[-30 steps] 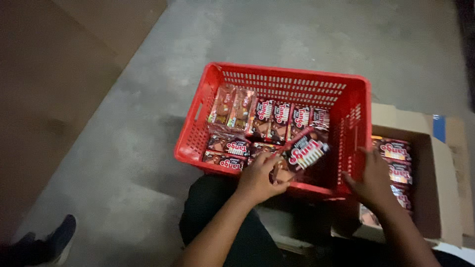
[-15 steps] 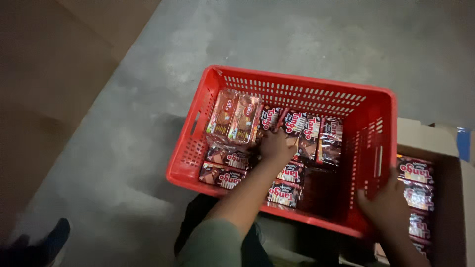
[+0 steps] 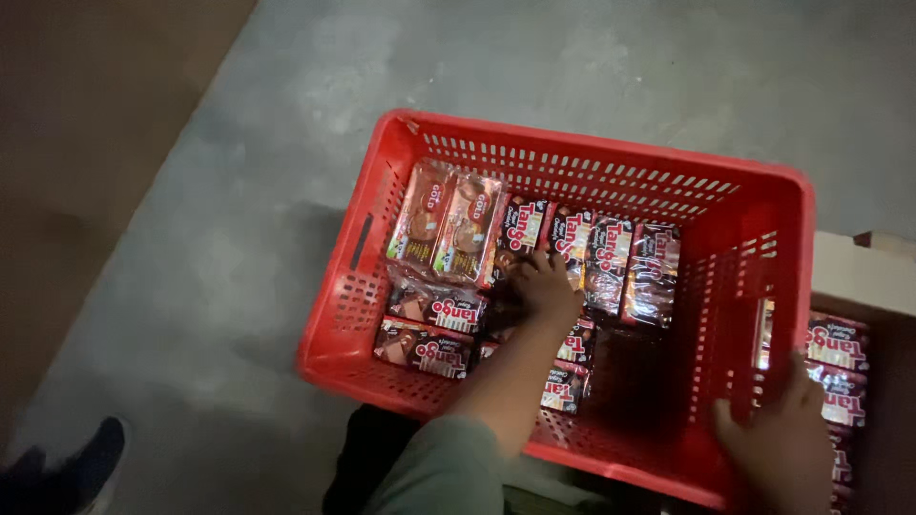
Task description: The person transfers individually wrapped snack bars from a cardboard box into a red plastic basket. They repeatedly pick up bars from the box and place them into the basket, arranging them in rows.
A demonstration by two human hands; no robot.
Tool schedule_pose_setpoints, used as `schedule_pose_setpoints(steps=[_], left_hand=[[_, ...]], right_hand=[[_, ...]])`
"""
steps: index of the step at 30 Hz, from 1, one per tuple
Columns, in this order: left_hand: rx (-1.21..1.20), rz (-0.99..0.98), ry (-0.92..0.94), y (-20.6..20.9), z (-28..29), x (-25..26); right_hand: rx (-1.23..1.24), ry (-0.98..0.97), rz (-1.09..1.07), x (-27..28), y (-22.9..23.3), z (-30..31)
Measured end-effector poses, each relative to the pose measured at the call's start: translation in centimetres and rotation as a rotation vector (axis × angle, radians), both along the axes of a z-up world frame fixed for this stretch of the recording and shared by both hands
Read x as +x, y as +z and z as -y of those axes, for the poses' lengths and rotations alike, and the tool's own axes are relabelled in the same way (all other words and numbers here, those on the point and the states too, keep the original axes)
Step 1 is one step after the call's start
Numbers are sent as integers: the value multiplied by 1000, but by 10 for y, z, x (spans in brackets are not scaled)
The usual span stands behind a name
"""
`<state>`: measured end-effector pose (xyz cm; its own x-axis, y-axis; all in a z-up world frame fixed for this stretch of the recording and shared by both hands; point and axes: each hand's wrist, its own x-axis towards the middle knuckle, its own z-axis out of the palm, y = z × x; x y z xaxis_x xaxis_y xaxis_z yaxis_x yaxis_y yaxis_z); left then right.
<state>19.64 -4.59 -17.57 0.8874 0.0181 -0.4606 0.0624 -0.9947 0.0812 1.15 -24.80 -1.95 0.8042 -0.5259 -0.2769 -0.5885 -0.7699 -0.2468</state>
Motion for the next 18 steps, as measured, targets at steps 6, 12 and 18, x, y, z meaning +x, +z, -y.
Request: schedule_pose_setpoints(steps=[6, 12, 18], left_hand=[[48, 138, -59, -29, -6, 5], [-226, 68, 8, 7, -33, -11], [-253, 11, -23, 10, -36, -5]], right_hand=[[8, 17, 120, -3, -18, 9], [33, -34, 57, 4, 15, -13], [2, 35, 136, -3, -21, 10]])
